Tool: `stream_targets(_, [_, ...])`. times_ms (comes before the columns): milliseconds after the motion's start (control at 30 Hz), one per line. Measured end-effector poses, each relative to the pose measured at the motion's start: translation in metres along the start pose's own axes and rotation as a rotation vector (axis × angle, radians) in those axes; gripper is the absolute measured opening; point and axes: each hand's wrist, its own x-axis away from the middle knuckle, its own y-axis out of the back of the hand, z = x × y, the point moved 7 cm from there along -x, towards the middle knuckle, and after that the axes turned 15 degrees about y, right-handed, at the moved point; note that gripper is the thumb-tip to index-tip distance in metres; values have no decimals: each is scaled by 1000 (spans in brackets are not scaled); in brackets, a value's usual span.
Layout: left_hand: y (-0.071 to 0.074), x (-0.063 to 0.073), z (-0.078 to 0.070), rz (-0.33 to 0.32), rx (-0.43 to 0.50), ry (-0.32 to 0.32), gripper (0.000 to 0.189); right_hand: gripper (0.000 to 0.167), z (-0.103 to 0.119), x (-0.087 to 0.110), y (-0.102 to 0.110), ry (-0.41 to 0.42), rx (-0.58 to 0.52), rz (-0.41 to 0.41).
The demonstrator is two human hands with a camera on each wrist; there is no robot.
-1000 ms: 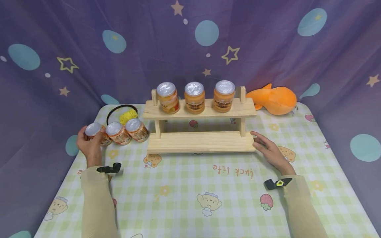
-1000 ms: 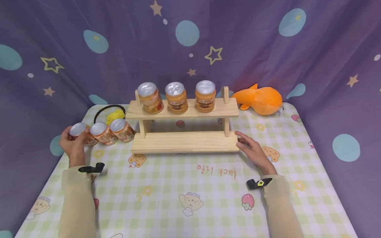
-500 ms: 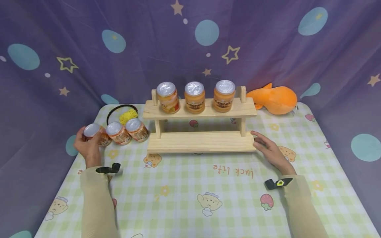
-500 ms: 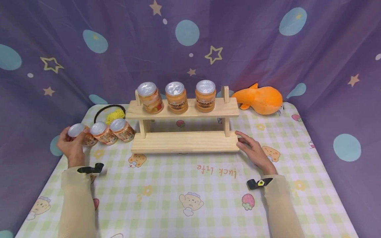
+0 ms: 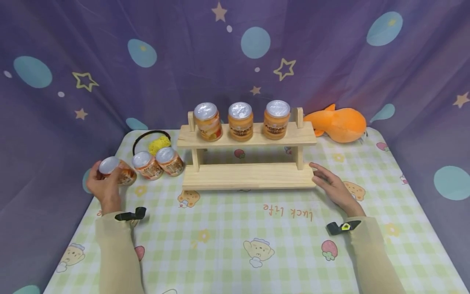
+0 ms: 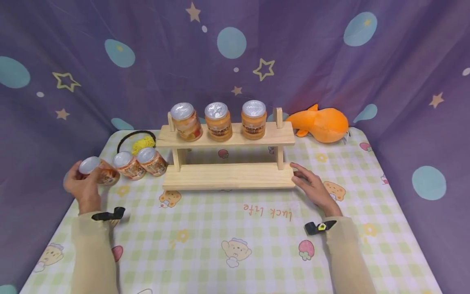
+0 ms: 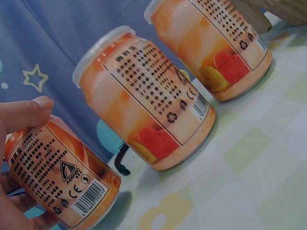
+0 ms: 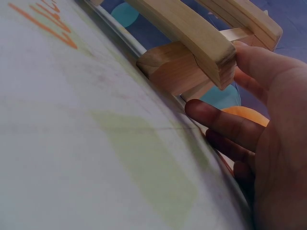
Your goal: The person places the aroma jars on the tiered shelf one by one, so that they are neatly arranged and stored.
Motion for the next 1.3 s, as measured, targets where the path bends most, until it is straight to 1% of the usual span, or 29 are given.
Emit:
stream_targets(100, [3, 5, -5, -4, 27, -25, 62, 52, 0, 0, -1, -3, 3, 3])
stream_targets(233, [7, 12, -12, -27, 49, -53, 57, 53, 0, -1, -1, -11, 14, 4])
stream_targets(433, [14, 19, -20, -37, 118, -35, 55, 53, 0, 0, -2, -9, 12, 4])
stream_targets(567, [15, 24, -28, -40, 125, -47, 55, 53, -1, 0, -2, -8, 15, 1])
stream_targets(1000, [13, 49, -45, 3, 142, -117, 58, 52, -2, 0, -1, -1, 13, 6])
stream_targets(1300, [5, 66, -55, 50, 160, -180, 57, 53, -2, 0, -1, -13, 22, 8])
